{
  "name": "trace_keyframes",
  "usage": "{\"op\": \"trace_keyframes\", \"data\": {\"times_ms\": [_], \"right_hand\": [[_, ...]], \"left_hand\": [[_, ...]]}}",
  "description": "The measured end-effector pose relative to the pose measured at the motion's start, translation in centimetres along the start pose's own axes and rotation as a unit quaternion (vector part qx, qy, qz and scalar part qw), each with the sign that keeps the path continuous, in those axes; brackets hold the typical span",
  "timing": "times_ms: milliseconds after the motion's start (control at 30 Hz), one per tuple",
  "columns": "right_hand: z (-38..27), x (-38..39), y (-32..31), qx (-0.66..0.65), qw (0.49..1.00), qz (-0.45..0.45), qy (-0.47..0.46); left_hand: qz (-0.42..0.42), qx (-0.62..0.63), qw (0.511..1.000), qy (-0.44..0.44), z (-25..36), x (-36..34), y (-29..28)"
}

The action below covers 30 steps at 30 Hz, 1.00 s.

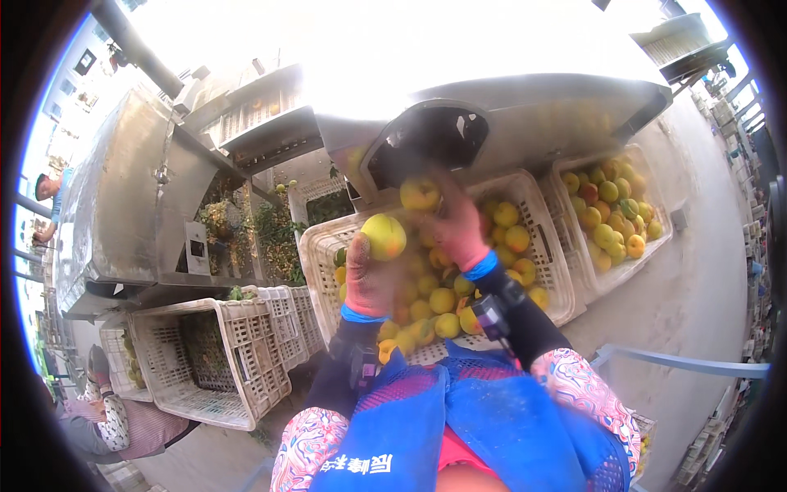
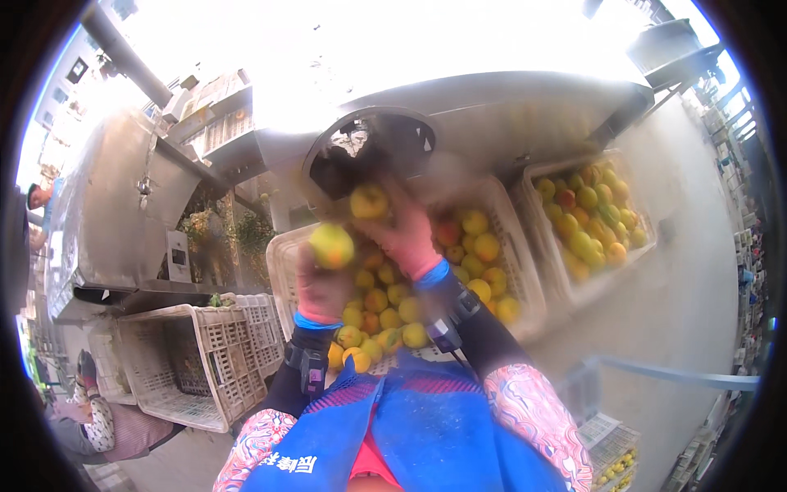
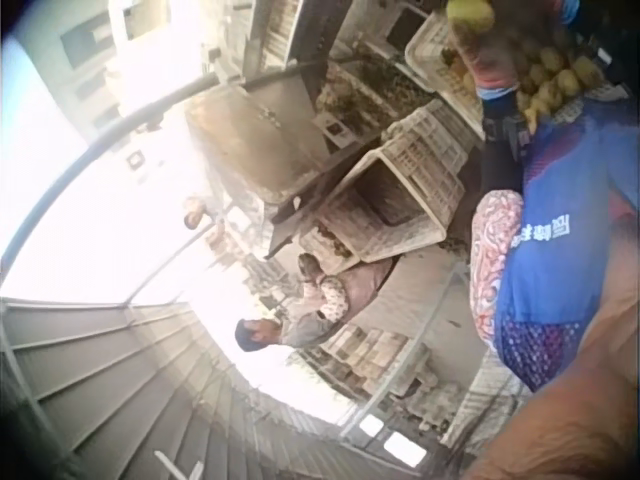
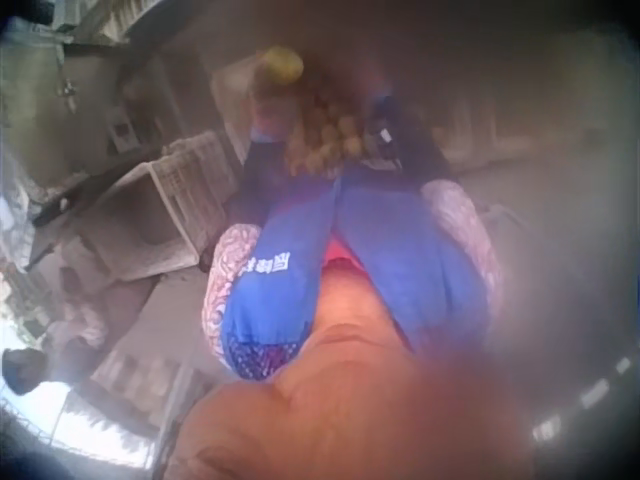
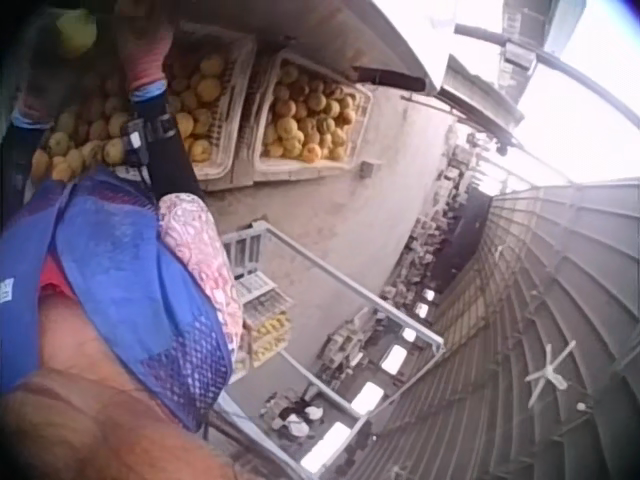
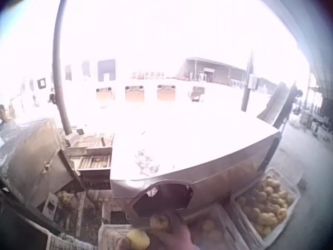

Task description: Sorting peaches from a plastic crate into a processing or grading machine.

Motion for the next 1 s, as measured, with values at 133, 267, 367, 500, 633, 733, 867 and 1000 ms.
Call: {"op": "trace_keyframes", "data": {"times_ms": [133, 267, 367, 500, 633, 733, 867, 1000], "right_hand": [[2.1, -2.8, 0.8, 0.031, 0.994, 0.027, -0.099], [5.9, -5.2, 3.4, 0.066, 0.997, -0.022, -0.045], [2.7, -7.2, 3.4, 0.230, 0.965, 0.091, -0.091], [0.4, -3.9, 2.5, 0.099, 0.995, 0.013, -0.022], [-1.7, 1.5, 2.4, -0.029, 0.990, -0.115, -0.082], [-1.3, 3.8, 3.4, -0.164, 0.967, -0.155, 0.117], [-5.2, 3.4, 1.6, 0.091, 0.987, 0.001, -0.134], [-4.4, 3.1, 1.1, 0.074, 0.991, 0.031, -0.102]], "left_hand": [[0.030, 0.006, 0.999, 0.016, 0.0, 0.0, -1.8], [0.128, -0.040, 0.991, 0.026, 0.2, 0.2, -0.3], [0.128, -0.052, 0.990, -0.011, 0.4, -0.8, -0.3], [0.085, 0.034, 0.992, -0.088, 1.0, -0.5, -2.2], [0.087, -0.040, 0.991, -0.092, 0.5, -0.7, 1.5], [0.090, -0.173, 0.980, -0.035, 0.0, 0.2, 1.4], [0.100, -0.116, 0.988, -0.035, -1.0, 0.3, 2.1], [0.031, 0.001, 0.994, -0.102, -1.8, -1.8, 1.8]]}}
Point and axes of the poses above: each hand's wrist, its own x-axis away from the middle knuckle, its own y-axis out of the palm, z = x × y, the point moved 5 cm from there along -x, towards the middle knuckle
